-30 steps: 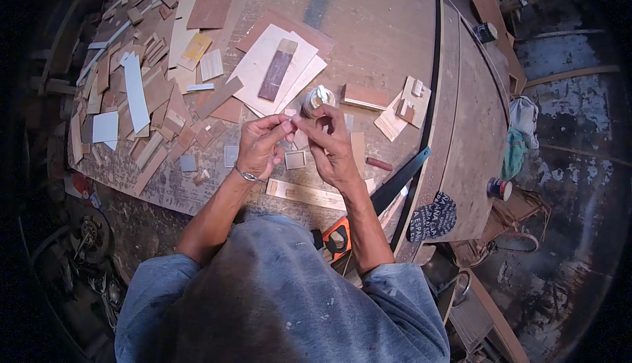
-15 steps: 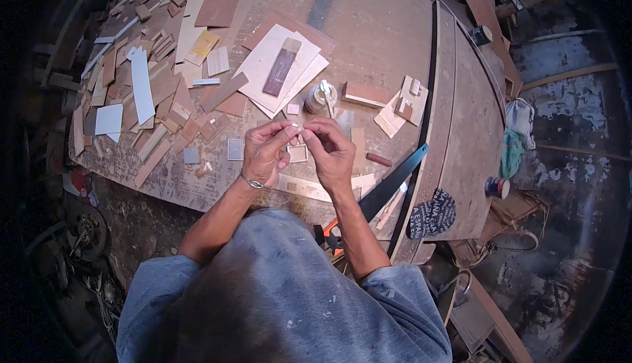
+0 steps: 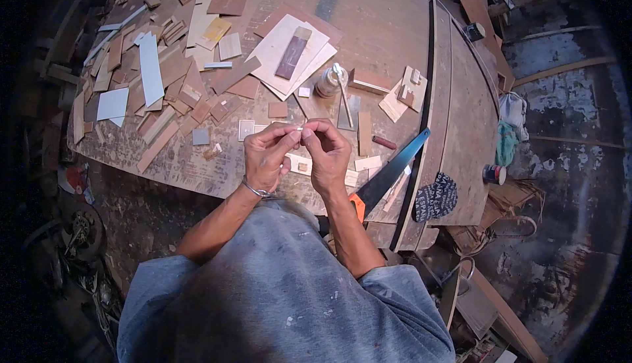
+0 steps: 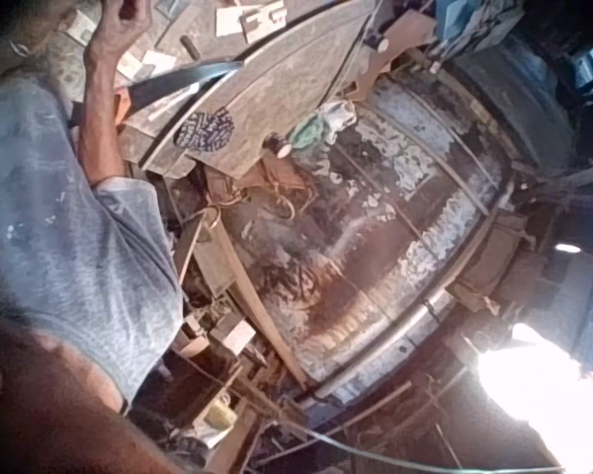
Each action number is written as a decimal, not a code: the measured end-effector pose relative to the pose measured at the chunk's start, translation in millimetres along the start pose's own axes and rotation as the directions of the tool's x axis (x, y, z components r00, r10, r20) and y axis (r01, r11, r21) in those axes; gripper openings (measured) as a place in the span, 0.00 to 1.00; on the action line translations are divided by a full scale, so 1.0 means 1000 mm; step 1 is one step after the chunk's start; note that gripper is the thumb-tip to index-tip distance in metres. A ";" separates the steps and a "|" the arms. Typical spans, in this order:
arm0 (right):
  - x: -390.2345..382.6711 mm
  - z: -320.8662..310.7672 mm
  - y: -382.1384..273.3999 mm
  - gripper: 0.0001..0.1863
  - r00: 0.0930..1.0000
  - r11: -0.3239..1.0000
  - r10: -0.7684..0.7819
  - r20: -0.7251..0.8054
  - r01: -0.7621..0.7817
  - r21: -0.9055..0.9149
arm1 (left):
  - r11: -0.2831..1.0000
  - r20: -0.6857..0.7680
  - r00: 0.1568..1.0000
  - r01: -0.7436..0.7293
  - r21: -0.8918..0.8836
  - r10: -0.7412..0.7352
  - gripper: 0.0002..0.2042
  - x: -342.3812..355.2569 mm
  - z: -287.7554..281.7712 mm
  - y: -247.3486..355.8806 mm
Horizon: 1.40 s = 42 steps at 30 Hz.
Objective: Assemble small wooden pieces using glue and sanding.
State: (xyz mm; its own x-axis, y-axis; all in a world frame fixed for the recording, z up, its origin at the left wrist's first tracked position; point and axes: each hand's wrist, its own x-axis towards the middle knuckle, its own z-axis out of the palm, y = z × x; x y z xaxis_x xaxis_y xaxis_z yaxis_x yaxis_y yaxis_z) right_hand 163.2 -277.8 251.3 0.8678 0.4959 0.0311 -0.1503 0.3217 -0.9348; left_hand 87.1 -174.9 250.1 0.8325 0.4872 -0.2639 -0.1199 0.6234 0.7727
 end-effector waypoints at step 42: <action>-0.054 0.047 0.029 0.08 0.998 1.000 0.017 -0.064 -0.017 0.003 | 0.969 0.025 0.969 0.248 -0.019 -0.247 0.14 -0.057 -0.055 0.042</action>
State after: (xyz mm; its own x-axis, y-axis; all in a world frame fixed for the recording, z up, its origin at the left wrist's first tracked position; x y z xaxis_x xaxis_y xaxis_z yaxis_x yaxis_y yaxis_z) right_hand 89.3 -257.2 238.9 0.8938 0.4484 -0.0079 -0.1664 0.3152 -0.9343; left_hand 4.9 -142.5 265.7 0.8497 0.3021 -0.4321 0.0799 0.7362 0.6720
